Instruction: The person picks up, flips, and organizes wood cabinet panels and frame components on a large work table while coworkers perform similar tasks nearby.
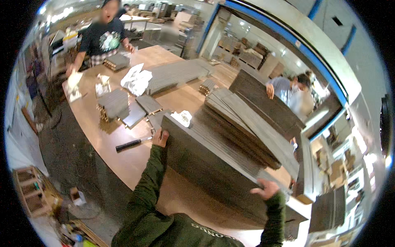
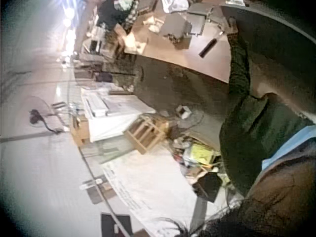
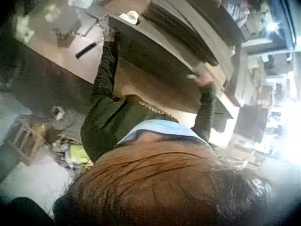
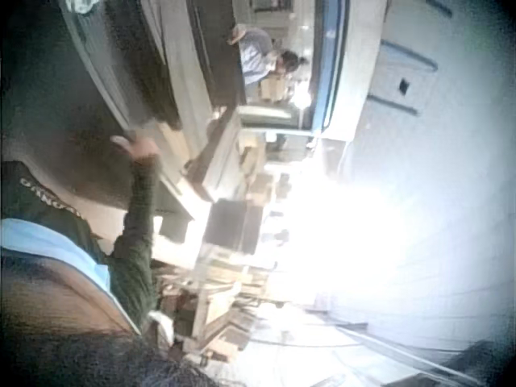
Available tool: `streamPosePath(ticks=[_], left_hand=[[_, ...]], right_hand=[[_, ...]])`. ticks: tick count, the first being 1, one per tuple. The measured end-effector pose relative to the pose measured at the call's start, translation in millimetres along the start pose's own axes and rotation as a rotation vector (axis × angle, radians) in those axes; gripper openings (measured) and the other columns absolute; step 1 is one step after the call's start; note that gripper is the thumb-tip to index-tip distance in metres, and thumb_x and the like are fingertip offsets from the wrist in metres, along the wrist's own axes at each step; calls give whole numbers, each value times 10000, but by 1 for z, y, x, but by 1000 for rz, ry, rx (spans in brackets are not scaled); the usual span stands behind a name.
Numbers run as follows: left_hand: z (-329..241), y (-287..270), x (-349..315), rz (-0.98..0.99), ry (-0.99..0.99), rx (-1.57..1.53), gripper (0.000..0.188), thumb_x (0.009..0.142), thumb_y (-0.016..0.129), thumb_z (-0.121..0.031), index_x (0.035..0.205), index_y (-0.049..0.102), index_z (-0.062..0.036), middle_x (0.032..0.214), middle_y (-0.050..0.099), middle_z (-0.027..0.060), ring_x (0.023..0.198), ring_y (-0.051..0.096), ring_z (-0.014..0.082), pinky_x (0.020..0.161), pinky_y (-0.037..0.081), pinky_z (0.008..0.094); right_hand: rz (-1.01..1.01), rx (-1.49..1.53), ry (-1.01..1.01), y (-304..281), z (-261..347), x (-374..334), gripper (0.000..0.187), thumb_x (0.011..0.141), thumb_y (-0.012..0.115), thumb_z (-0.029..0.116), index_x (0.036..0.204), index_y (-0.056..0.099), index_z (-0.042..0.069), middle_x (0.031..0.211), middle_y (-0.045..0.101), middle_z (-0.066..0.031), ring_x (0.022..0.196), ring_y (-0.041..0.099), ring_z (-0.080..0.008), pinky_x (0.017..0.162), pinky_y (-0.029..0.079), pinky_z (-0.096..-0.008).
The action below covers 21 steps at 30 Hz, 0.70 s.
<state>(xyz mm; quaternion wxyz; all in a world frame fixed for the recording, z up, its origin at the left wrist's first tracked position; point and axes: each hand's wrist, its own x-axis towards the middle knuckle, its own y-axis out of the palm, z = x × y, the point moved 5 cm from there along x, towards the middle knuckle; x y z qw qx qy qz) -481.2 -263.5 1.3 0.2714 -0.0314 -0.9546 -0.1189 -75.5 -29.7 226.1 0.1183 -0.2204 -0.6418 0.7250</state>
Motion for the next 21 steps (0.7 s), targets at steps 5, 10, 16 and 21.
streamPosePath(ticks=[5, 10, 16, 21], left_hand=[[-36, 22, -23, 4, -131, -56, 530, 860, 405, -532, 731, 504, -27, 615, 439, 51, 584, 423, 165, 535, 337, 291], [-56, 15, -21, -126, -112, -37, 503, 840, 439, -521, 727, 504, -35, 589, 460, 64, 560, 451, 169, 525, 368, 299], [-87, 10, -19, -181, -91, 121, 489, 827, 466, -500, 729, 508, -24, 564, 461, 124, 533, 486, 230, 515, 389, 325], [-90, 14, -18, -171, -188, 157, 487, 839, 432, -483, 698, 503, -22, 561, 466, 162, 531, 500, 300, 515, 392, 354]], right_hand=[[42, -61, -165, -9, 83, 41, 523, 673, 649, 548, 932, 616, 96, 724, 611, -153, 706, 614, -305, 623, 469, -385], [-75, 103, -265, -23, 96, 42, 416, 669, 687, 457, 795, 627, 66, 614, 567, -149, 605, 579, -317, 551, 445, -354], [-70, 23, -158, -22, 97, 53, 430, 658, 703, 456, 789, 628, 54, 553, 517, -154, 526, 534, -308, 499, 402, -368], [-18, -76, -170, -29, 103, 56, 425, 658, 704, 455, 768, 613, 55, 543, 508, -137, 509, 510, -298, 490, 393, -361]])
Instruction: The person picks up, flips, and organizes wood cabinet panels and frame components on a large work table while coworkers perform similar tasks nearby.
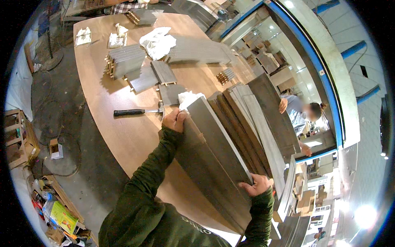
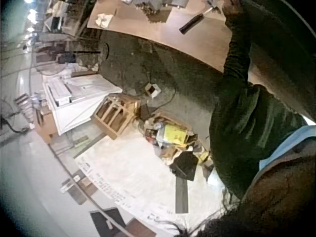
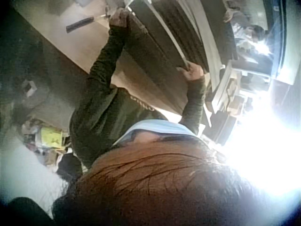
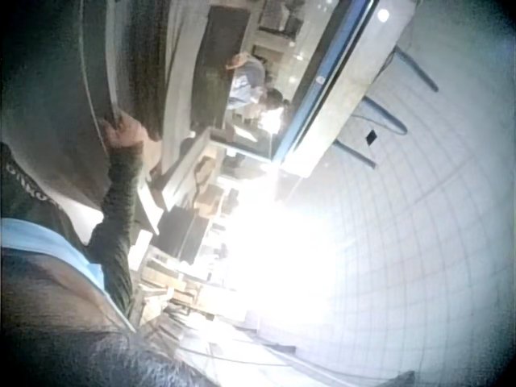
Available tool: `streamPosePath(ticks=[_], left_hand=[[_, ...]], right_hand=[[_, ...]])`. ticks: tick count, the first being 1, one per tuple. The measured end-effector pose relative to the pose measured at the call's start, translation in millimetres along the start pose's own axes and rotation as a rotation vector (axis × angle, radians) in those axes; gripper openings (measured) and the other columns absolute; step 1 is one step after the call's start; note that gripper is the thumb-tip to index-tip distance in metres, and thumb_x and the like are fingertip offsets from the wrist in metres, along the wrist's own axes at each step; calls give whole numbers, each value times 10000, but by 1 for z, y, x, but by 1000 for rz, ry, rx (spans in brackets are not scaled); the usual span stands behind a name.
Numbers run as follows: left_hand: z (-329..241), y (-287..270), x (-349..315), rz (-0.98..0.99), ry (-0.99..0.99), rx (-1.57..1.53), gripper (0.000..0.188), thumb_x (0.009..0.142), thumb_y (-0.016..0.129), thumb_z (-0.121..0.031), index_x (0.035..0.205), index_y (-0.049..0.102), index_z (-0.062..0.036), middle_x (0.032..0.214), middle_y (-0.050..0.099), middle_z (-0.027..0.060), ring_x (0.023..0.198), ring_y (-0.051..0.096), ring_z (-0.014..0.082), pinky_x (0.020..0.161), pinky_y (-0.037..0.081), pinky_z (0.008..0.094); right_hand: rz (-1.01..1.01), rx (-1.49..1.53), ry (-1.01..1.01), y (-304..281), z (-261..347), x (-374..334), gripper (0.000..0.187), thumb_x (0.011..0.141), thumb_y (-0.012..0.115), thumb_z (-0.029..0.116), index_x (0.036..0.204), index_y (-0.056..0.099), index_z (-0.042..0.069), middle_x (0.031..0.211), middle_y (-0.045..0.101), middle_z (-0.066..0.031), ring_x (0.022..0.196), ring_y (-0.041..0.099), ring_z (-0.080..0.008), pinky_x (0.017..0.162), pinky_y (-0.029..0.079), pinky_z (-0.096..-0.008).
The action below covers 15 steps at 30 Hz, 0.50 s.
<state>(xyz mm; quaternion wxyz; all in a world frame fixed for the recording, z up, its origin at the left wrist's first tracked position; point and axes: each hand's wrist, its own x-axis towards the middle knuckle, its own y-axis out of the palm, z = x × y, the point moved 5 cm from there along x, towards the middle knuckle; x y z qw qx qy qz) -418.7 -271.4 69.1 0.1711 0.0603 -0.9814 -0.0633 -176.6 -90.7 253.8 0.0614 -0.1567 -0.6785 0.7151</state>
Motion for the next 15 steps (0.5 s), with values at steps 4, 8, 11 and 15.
streamPosePath(ticks=[4, 8, 11, 15], left_hand=[[2, 3, 0, -33, 60, -27, 422, 853, 416, -408, 697, 513, -28, 571, 476, 182, 548, 506, 345, 517, 393, 377], [8, 9, 0, -94, 136, 28, 397, 879, 375, -351, 694, 521, -31, 583, 480, 184, 547, 501, 351, 515, 385, 390], [6, 11, -1, -97, 123, 75, 403, 895, 345, -328, 698, 524, -26, 600, 483, 183, 550, 497, 349, 515, 379, 389], [1, 1, 0, -91, 128, 10, 430, 904, 327, -337, 696, 522, -15, 598, 472, 184, 544, 484, 338, 512, 368, 378]], right_hand=[[6, 97, -60, 7, -12, 1, 438, 652, 709, 460, 770, 608, 51, 546, 517, -129, 516, 515, -292, 499, 398, -355], [-172, -60, -39, 14, -16, -3, 483, 641, 713, 475, 830, 607, 43, 556, 532, -131, 542, 544, -303, 524, 419, -373], [-251, -96, -13, 16, -15, -5, 503, 633, 717, 477, 859, 606, 41, 562, 546, -129, 572, 569, -309, 546, 434, -395], [-24, -1, -39, 23, -24, -1, 500, 626, 722, 470, 856, 606, 42, 572, 565, -129, 581, 585, -316, 548, 446, -399]])
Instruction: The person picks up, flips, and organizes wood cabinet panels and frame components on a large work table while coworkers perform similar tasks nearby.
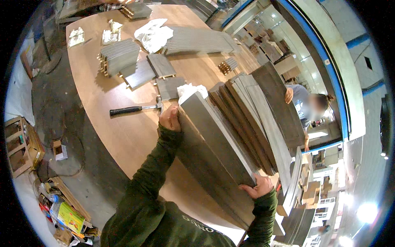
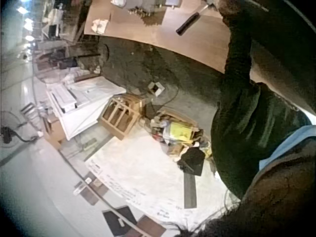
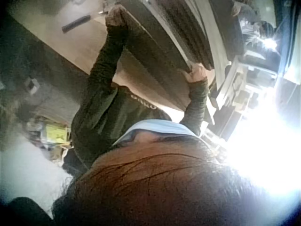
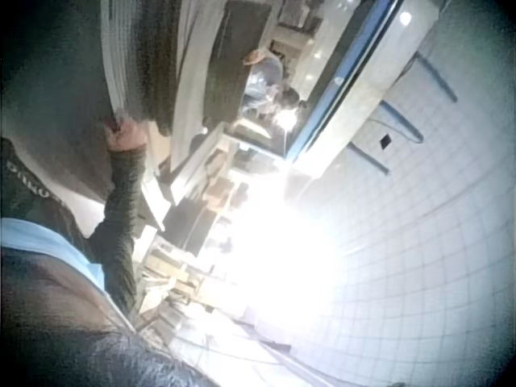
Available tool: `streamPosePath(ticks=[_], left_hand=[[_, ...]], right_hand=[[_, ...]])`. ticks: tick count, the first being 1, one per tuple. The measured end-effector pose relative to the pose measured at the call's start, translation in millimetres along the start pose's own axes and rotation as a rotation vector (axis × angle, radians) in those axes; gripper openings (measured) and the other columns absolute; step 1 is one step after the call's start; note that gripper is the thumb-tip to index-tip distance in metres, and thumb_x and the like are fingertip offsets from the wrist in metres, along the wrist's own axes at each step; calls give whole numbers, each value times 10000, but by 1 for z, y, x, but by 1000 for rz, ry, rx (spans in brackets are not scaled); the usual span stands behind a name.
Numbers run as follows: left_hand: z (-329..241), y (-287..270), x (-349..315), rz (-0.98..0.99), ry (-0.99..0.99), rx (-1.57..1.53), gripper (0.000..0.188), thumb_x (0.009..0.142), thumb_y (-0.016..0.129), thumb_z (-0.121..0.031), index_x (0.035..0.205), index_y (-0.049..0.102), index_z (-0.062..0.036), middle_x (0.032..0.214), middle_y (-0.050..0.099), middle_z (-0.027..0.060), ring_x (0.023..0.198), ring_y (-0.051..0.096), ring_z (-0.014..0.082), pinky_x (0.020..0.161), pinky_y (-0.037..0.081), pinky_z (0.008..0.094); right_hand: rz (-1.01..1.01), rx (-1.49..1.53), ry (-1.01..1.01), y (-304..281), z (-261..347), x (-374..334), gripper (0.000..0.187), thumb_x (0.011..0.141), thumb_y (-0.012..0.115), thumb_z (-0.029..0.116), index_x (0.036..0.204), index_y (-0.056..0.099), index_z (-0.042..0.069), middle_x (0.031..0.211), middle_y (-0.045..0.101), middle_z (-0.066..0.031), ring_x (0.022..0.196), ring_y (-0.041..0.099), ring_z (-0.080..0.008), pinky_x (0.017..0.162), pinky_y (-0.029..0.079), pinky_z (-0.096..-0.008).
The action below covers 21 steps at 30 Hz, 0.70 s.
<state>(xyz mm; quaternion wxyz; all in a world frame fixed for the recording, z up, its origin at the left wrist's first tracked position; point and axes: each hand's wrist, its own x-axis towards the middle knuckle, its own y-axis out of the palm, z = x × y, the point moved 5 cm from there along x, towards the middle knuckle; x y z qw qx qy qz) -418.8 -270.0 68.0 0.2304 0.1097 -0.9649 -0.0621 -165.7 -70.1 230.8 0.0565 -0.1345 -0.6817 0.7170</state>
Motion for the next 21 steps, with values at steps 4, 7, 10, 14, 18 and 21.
streamPosePath(ticks=[4, 7, 10, 14, 18, 21], left_hand=[[2, 5, 0, 34, -38, -7, 443, 904, 323, -345, 701, 522, -5, 581, 455, 185, 539, 479, 323, 510, 363, 369], [34, 3, -8, 22, -11, -63, 437, 904, 326, -340, 708, 530, -7, 572, 448, 182, 538, 480, 319, 510, 362, 371], [35, 3, -11, 7, -50, -111, 429, 902, 330, -330, 707, 537, -9, 563, 449, 177, 529, 478, 322, 502, 360, 375], [9, 5, -8, 32, -33, -22, 423, 902, 326, -321, 715, 544, -10, 559, 458, 173, 517, 479, 330, 491, 359, 379], [7, -3, -2, -21, 70, -30, 420, 900, 317, -322, 712, 543, -21, 542, 437, 160, 501, 458, 342, 477, 340, 388], [5, 1, -2, 38, 8, -19, 412, 900, 310, -314, 699, 528, -29, 546, 427, 156, 497, 438, 342, 478, 333, 393]], right_hand=[[-39, -37, 108, -6, 6, -2, 512, 611, 727, 477, 855, 606, 44, 574, 575, -130, 567, 585, -328, 533, 456, -390], [-161, -70, 44, 4, -2, -16, 518, 595, 738, 477, 838, 596, 42, 593, 585, -144, 569, 585, -340, 527, 460, -392], [47, -12, 29, 2, 0, -7, 512, 595, 740, 468, 839, 595, 42, 608, 590, -154, 578, 587, -349, 525, 461, -397], [-126, -42, 76, 1, 1, -16, 507, 603, 733, 478, 831, 595, 47, 594, 582, -148, 569, 581, -347, 519, 455, -395], [-2, 37, 64, 4, -2, -9, 477, 631, 730, 448, 839, 594, 41, 594, 581, -141, 572, 589, -331, 537, 459, -385], [96, 209, 97, 6, -10, -1, 437, 639, 736, 390, 855, 595, 37, 619, 585, -148, 626, 600, -336, 575, 466, -370]])
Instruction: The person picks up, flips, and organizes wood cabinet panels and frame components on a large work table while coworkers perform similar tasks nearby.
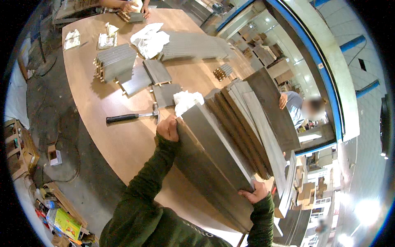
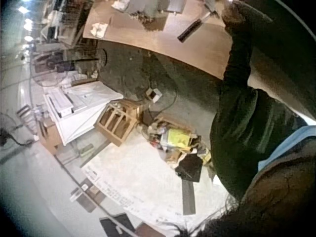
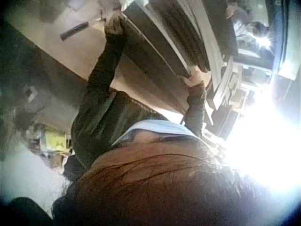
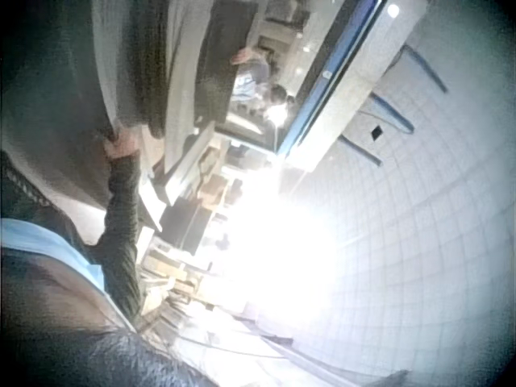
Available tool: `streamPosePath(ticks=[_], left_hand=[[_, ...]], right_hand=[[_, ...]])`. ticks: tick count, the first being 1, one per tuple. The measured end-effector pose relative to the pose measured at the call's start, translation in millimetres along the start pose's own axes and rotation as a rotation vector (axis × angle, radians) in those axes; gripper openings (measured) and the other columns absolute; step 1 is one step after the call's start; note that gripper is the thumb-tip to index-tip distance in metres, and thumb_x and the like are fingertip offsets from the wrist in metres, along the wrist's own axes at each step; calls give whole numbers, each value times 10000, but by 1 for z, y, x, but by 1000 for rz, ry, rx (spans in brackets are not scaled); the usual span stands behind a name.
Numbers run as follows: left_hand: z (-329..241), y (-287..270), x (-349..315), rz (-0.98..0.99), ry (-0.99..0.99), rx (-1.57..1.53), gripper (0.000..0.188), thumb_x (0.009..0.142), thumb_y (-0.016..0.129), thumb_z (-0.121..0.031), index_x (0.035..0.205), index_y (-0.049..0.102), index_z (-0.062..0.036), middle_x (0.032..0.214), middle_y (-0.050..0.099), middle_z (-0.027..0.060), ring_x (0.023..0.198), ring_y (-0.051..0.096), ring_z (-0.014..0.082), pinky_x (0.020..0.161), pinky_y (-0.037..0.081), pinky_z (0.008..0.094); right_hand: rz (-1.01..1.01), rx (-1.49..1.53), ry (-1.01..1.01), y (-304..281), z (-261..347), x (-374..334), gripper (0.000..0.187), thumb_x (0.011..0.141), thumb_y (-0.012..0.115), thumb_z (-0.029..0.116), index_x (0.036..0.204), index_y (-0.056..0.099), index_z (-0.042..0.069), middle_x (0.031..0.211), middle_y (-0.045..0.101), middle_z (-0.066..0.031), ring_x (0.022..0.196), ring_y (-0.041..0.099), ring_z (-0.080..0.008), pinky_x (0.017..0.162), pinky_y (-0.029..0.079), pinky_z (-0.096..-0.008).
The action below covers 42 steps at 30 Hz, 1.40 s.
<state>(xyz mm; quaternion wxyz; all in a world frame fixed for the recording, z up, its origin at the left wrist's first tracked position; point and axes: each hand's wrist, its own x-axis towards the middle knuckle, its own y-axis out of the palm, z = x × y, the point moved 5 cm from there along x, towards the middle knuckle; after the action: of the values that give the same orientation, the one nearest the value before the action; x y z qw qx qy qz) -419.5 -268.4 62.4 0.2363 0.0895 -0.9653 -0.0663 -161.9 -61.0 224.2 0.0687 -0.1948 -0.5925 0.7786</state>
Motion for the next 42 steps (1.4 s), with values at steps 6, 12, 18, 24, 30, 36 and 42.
streamPosePath(ticks=[6, 12, 18, 24, 30, 36, 42], left_hand=[[8, 4, -5, -7, 10, 6, 416, 904, 304, -324, 696, 517, -33, 574, 442, 155, 517, 447, 346, 484, 334, 393], [10, 3, -4, -37, 32, -42, 383, 899, 330, -274, 657, 507, -35, 554, 423, 141, 487, 423, 313, 470, 330, 374], [7, 0, -2, -79, 139, -86, 334, 878, 387, -223, 630, 494, -27, 555, 422, 137, 439, 408, 301, 407, 298, 359], [9, 0, -1, -60, 151, -4, 242, 857, 434, -159, 665, 496, -25, 556, 432, 131, 438, 395, 306, 406, 303, 366], [16, 6, -11, -191, 297, 134, 274, 870, 425, -194, 699, 518, 0, 544, 424, 139, 444, 405, 300, 423, 316, 357], [10, 4, -5, -43, 66, -70, 322, 891, 407, -254, 702, 526, -22, 533, 418, 150, 460, 411, 307, 441, 321, 371], [9, 2, 1, -60, 63, 49, 375, 910, 355, -304, 678, 497, -46, 532, 399, 160, 472, 412, 326, 453, 317, 389]], right_hand=[[-71, -52, -250, 1, 64, 47, 488, 679, 703, 347, 1021, 542, 38, 782, 615, -190, 754, 609, -348, 635, 480, -387], [-69, -88, -316, 0, 135, 108, 516, 687, 716, 334, 1051, 513, 29, 723, 602, -189, 666, 611, -326, 575, 471, -359], [-153, -110, -382, 4, 131, 102, 461, 701, 705, 319, 1012, 524, 32, 600, 578, -145, 550, 592, -290, 510, 444, -328], [-109, -35, -363, -7, 128, 106, 428, 695, 707, 301, 988, 527, 45, 641, 591, -143, 590, 597, -306, 532, 456, -329], [-93, -128, -307, -1, 132, 102, 433, 695, 709, 300, 995, 524, 48, 674, 601, -152, 663, 603, -337, 569, 468, -345], [-112, -151, -321, 1, 131, 97, 485, 706, 683, 353, 1009, 495, 25, 707, 591, -181, 692, 587, -371, 586, 463, -391], [-102, -253, -251, 11, 153, 105, 509, 702, 686, 344, 1015, 482, -2, 750, 597, -187, 742, 583, -364, 614, 463, -389]])
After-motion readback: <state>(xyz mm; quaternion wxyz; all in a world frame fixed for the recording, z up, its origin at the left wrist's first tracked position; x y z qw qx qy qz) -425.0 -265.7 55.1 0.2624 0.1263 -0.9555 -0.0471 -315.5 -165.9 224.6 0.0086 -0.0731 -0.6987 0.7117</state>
